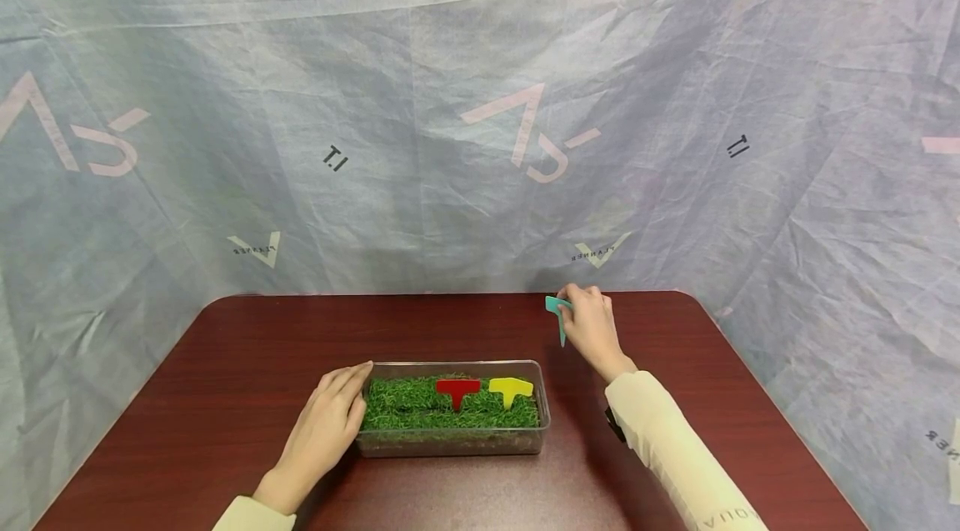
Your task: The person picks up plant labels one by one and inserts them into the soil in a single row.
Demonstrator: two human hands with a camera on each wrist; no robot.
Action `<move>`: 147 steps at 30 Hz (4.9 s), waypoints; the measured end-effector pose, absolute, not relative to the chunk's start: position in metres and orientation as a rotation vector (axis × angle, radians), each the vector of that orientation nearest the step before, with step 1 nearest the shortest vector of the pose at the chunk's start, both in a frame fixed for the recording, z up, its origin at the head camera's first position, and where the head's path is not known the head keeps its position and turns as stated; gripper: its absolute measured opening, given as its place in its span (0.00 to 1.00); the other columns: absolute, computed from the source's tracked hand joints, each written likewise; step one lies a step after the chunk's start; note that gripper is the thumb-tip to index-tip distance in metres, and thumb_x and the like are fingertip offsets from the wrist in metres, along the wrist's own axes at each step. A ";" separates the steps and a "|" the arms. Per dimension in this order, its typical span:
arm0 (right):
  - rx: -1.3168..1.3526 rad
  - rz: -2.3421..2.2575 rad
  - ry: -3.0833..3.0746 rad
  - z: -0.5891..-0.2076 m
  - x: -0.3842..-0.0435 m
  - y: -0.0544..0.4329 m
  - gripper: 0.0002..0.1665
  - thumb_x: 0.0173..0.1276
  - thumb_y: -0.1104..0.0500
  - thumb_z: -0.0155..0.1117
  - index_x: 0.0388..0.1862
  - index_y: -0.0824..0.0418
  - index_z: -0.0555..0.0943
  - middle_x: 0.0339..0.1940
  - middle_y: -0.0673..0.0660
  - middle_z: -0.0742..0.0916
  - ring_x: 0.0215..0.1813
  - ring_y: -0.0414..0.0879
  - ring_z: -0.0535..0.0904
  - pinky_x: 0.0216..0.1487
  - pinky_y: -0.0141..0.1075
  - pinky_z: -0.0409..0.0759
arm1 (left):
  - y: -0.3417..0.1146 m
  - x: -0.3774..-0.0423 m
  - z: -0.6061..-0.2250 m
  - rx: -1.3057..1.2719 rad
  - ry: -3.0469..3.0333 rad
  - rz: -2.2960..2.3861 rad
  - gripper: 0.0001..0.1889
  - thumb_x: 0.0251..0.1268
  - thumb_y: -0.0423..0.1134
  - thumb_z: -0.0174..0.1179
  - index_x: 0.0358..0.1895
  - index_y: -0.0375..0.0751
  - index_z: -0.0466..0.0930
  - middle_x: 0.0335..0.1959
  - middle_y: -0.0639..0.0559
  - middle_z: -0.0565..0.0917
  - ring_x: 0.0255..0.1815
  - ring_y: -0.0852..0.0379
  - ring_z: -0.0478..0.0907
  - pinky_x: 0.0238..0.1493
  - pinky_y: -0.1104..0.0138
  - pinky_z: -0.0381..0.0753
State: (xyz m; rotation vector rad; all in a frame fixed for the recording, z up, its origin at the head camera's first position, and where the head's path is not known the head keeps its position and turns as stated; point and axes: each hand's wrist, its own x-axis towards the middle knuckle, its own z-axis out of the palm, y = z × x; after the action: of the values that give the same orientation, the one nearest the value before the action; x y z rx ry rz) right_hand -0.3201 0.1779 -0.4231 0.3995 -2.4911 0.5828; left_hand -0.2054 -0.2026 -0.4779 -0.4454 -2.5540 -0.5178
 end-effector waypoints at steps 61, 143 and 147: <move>1.047 0.655 -2.225 -0.387 -0.244 0.034 0.05 0.62 0.63 0.60 0.35 0.54 0.76 0.26 0.43 0.84 0.38 0.41 0.71 0.52 0.39 0.70 | -0.204 -0.205 -0.478 -0.450 -2.527 -0.499 0.22 0.61 0.32 0.52 0.60 0.38 0.72 0.55 0.44 0.78 0.56 0.45 0.71 0.54 0.51 0.72; 1.104 0.378 -2.285 -0.435 -0.233 0.000 0.07 0.64 0.55 0.60 0.36 0.46 0.85 0.32 0.40 0.87 0.39 0.38 0.74 0.47 0.34 0.70 | -0.203 -0.206 -0.479 -0.451 -2.529 -0.535 0.21 0.62 0.32 0.51 0.61 0.39 0.71 0.55 0.44 0.77 0.56 0.45 0.70 0.54 0.51 0.72; 1.105 0.374 -2.303 -0.435 -0.233 0.000 0.07 0.64 0.54 0.60 0.37 0.46 0.85 0.33 0.40 0.87 0.39 0.38 0.74 0.48 0.34 0.70 | -0.203 -0.206 -0.480 -0.451 -2.531 -0.534 0.21 0.63 0.32 0.51 0.60 0.39 0.72 0.55 0.44 0.77 0.56 0.45 0.70 0.54 0.51 0.71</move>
State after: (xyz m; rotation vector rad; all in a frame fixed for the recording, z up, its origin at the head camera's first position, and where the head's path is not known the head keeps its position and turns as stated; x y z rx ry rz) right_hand -0.2333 0.0000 -0.4354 1.1046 -2.3034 0.3743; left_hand -0.2055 -0.2028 -0.4796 -0.4506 -2.5307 -0.5342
